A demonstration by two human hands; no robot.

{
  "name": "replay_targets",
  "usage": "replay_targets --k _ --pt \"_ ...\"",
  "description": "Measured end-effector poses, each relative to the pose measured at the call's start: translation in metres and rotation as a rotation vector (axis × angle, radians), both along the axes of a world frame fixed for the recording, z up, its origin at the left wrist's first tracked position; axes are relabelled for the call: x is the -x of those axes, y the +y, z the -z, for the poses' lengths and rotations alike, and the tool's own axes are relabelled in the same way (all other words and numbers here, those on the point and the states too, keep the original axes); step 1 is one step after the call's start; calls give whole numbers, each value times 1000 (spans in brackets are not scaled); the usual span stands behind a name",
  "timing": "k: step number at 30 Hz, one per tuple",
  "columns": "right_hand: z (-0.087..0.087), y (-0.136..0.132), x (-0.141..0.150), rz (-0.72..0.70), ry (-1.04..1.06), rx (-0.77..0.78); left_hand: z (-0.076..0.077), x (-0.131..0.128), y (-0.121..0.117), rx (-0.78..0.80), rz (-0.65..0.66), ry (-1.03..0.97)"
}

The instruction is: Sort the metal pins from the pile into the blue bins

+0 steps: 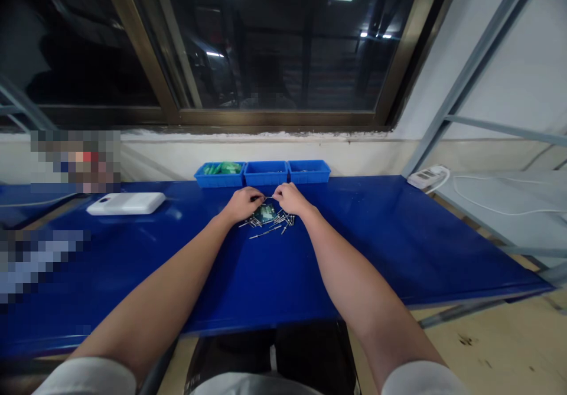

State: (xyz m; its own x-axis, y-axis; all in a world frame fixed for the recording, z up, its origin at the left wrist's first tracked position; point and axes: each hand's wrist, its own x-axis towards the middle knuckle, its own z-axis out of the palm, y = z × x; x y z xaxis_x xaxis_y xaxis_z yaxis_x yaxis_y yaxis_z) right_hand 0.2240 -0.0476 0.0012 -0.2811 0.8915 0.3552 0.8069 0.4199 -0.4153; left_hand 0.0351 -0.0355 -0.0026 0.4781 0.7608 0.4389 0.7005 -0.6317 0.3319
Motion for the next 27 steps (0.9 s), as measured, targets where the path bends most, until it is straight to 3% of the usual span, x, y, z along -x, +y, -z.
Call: replay_targets --k 7,12,21,27 --pt "-4 -3 1 7 60 -4 -13 -4 -10 -56 41 -83" --pt "-5 -7 2 -16 260 32 -13 -5 -10 -57 -3 -89" --pt "-7 -6 1 -21 314 5 -16 -5 -12 -70 31 -123" --pt "-6 -6 2 -117 645 53 -12 -4 -8 -88 -8 -97"
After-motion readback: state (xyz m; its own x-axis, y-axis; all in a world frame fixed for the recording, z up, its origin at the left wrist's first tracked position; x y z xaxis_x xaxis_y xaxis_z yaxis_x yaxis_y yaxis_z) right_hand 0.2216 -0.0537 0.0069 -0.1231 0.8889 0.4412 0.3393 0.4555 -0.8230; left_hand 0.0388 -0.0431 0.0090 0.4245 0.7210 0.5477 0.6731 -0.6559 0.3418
